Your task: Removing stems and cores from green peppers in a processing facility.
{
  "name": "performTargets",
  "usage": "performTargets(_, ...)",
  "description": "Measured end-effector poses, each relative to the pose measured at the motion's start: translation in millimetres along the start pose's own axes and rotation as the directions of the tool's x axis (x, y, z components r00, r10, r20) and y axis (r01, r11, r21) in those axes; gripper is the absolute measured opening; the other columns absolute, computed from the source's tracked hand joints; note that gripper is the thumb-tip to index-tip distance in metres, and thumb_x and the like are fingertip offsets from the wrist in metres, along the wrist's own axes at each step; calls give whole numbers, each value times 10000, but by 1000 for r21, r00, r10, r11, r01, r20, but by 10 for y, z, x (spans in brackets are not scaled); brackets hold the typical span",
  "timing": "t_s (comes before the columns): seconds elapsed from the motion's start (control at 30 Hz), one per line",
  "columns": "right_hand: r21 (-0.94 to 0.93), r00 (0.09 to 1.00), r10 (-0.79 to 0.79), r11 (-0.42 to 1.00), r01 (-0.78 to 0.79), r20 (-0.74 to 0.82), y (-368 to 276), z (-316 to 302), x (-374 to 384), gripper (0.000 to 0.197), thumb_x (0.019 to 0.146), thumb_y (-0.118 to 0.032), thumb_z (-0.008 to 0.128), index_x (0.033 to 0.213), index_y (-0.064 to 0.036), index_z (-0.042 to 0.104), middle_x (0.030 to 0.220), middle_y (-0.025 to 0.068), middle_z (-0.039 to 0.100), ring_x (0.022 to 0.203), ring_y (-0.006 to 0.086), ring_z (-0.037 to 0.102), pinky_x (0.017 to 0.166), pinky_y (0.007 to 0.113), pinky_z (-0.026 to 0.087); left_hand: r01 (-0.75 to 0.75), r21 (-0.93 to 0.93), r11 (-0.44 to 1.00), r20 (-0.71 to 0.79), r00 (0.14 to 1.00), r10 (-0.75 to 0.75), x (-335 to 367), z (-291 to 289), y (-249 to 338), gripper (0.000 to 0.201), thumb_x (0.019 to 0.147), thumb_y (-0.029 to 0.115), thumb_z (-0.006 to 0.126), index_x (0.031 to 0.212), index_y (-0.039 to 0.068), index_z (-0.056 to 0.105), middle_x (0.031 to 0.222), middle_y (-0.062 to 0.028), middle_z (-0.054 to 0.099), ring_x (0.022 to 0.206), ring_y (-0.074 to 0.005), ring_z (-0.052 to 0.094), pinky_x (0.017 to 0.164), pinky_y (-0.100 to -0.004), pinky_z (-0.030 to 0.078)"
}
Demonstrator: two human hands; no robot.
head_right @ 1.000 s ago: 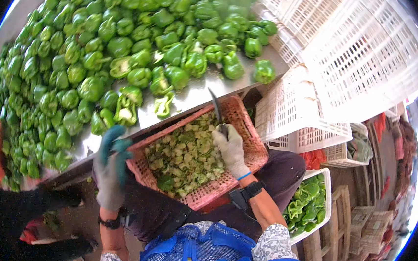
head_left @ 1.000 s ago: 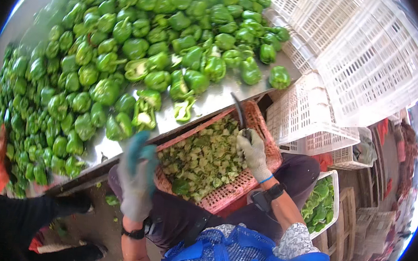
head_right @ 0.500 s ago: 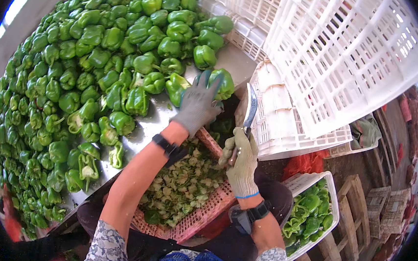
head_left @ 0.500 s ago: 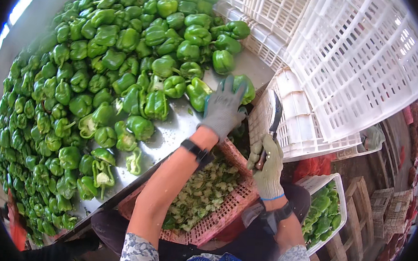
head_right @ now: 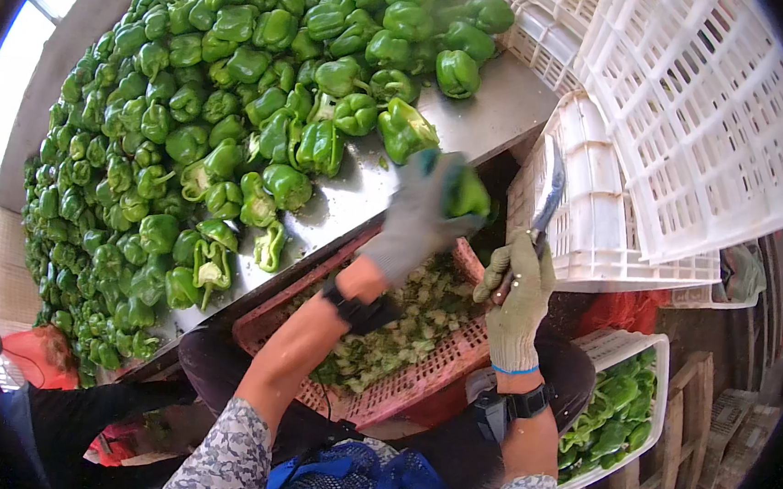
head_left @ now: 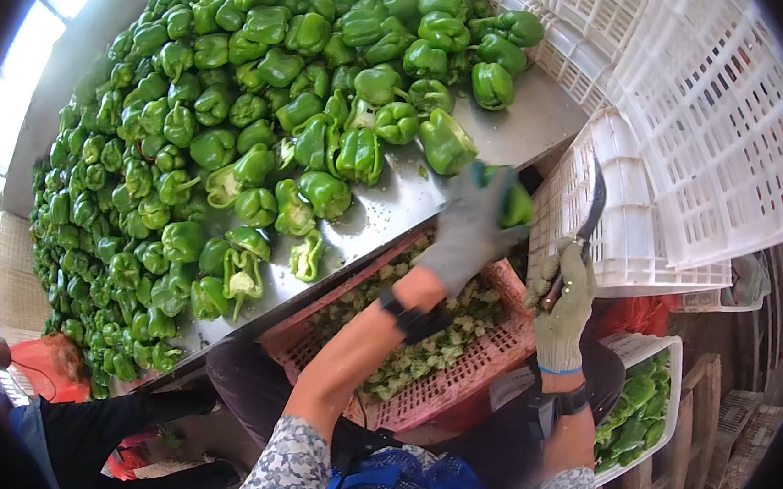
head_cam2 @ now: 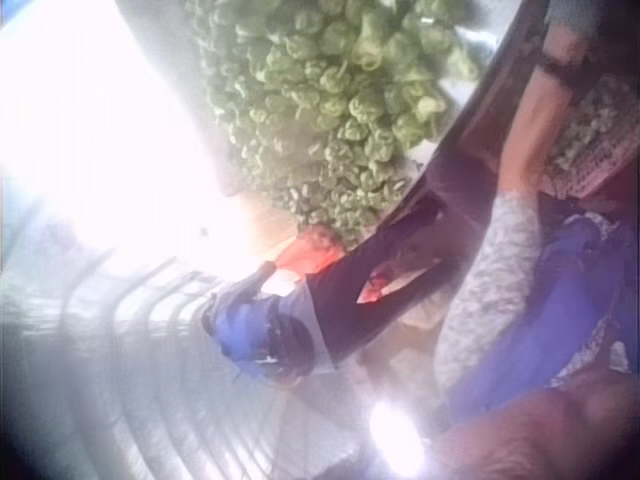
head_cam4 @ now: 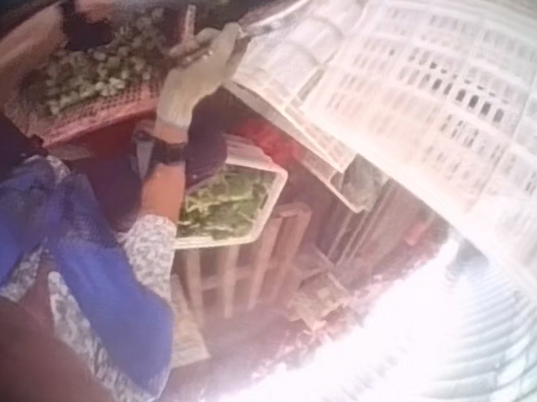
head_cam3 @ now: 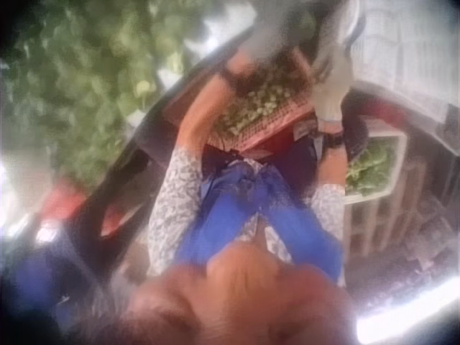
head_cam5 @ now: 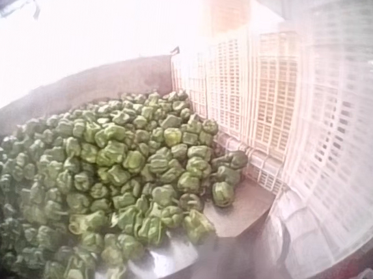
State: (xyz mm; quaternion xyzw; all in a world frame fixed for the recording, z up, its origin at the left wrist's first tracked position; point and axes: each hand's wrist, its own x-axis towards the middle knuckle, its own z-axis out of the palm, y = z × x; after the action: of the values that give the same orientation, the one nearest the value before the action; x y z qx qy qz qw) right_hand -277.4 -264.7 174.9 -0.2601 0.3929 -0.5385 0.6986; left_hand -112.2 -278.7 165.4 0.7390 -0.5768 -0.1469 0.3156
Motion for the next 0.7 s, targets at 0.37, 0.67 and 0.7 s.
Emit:
performTargets(0.37,-691,920,204,717,91,333,842,280,-383,238,990,-302,601,1039,-70,579,711,-16,567,530,56,506,438,242,431,-15,33,999,-317,948,25,-744,-423,-1410,690,981,323,585,1554,75,291,1520,-236,362,1372,-425,398,1146,-500,340)
performTargets(0.67,-808,843,33,305,504,537,952,485,-189,491,949,-483,607,1060,-7,570,734,238,652,719,413,672,609,508,499,184,-298,937,-255,930,-264,-609,-330,-1222,664,993,220,538,1549,20,236,1549,-265,330,1380,-428,396,1147,-432,349)
performTargets(0.7,-809,842,34,301,505,539,967,492,-150,491,949,-483,607,1060,-7,570,734,238,652,719,413,672,609,508,499,184,-302,936,-257,929,-265,-611,-318,-1247,664,993,220,538,1549,20,236,1549,-265,330,1380,-428,396,1147,-432,349)
